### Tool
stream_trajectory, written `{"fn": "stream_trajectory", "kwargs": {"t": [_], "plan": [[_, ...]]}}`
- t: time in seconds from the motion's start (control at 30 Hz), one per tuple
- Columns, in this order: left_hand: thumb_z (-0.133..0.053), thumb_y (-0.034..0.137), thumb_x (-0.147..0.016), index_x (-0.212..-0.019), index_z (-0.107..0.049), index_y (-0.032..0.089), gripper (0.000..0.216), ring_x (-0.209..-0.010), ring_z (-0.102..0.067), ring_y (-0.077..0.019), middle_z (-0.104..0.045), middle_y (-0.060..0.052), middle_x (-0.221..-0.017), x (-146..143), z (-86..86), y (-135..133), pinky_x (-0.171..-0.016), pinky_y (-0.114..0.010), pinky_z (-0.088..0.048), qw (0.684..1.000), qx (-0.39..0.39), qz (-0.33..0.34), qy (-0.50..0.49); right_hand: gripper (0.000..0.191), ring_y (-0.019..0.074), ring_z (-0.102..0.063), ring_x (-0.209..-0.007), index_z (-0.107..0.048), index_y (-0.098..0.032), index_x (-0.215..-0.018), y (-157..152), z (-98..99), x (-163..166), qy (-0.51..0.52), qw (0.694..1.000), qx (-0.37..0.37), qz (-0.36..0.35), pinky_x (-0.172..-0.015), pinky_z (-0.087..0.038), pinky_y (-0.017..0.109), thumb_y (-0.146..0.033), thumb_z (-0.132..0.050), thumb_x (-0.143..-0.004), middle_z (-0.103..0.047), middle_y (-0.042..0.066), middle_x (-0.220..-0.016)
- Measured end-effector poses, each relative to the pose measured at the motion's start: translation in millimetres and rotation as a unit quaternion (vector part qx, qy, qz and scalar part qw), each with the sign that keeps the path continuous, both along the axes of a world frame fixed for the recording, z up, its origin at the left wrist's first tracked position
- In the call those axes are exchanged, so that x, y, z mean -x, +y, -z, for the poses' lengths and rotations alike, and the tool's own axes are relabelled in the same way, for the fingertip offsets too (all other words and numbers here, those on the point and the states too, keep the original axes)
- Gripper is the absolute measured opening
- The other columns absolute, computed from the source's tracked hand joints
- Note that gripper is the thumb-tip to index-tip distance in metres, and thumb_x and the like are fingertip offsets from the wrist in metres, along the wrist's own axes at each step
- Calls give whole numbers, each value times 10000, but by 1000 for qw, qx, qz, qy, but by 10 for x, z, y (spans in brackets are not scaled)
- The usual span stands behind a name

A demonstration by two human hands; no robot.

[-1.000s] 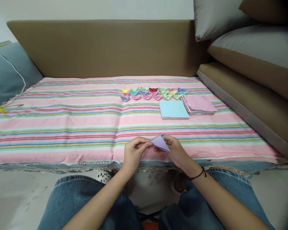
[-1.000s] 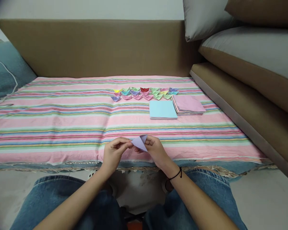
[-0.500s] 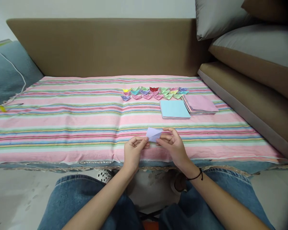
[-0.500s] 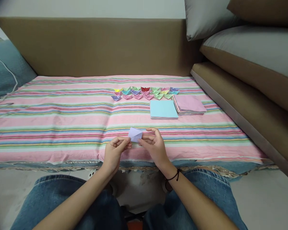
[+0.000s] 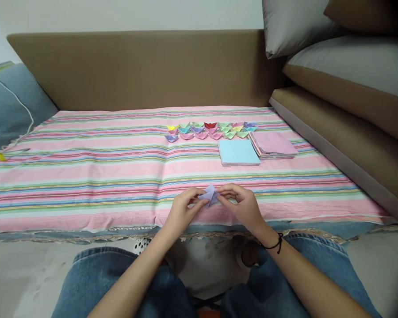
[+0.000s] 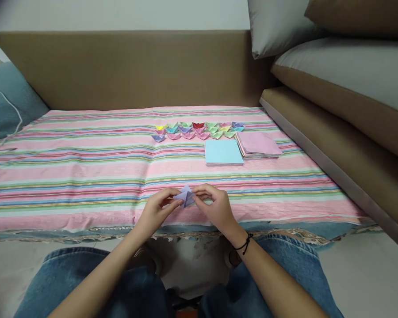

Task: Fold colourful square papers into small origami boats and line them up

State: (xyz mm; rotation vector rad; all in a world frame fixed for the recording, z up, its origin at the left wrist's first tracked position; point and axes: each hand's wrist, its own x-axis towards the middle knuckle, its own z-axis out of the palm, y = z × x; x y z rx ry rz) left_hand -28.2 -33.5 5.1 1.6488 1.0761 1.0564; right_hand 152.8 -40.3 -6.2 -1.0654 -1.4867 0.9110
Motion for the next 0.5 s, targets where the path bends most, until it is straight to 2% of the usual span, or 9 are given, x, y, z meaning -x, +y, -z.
{"fn": "stream_trajectory", "kwargs": {"t": [0.13,0.33,0.5], "plan": [[-709,299,-688,-724,-648,168,149,-529,-543,-102,-614,7,-606,18,17,2,-497,-203,-417,997,56,-30,-38,165,199,-677,-746,-622,-196,-875,-20,-18,21,30,999,21,-23,-658,-555,312,-300,-661,-754,-693,52,-794],[-781,248,-601,-741,-618,152,236,-590,-606,-104,-654,4,-656,-29,36,-30,-585,-210,-489,979,122,-43,-158,280,170,-665,-650,-526,-216,-908,-18,-18,44,108,988,110,-32,-588,-508,268,-290,-707,-708,-692,6,-703],[-777,256,-609,-865,-516,184,372,-532,-627,-123,-661,32,-584,-36,-11,-38,-558,-230,-499,963,176,-24,-203,325,138,-636,-593,-491,-216,-915,-13,-38,45,143,979,139,-32,-561,-475,239,-275,-720,-693,-680,-18,-667]]}}
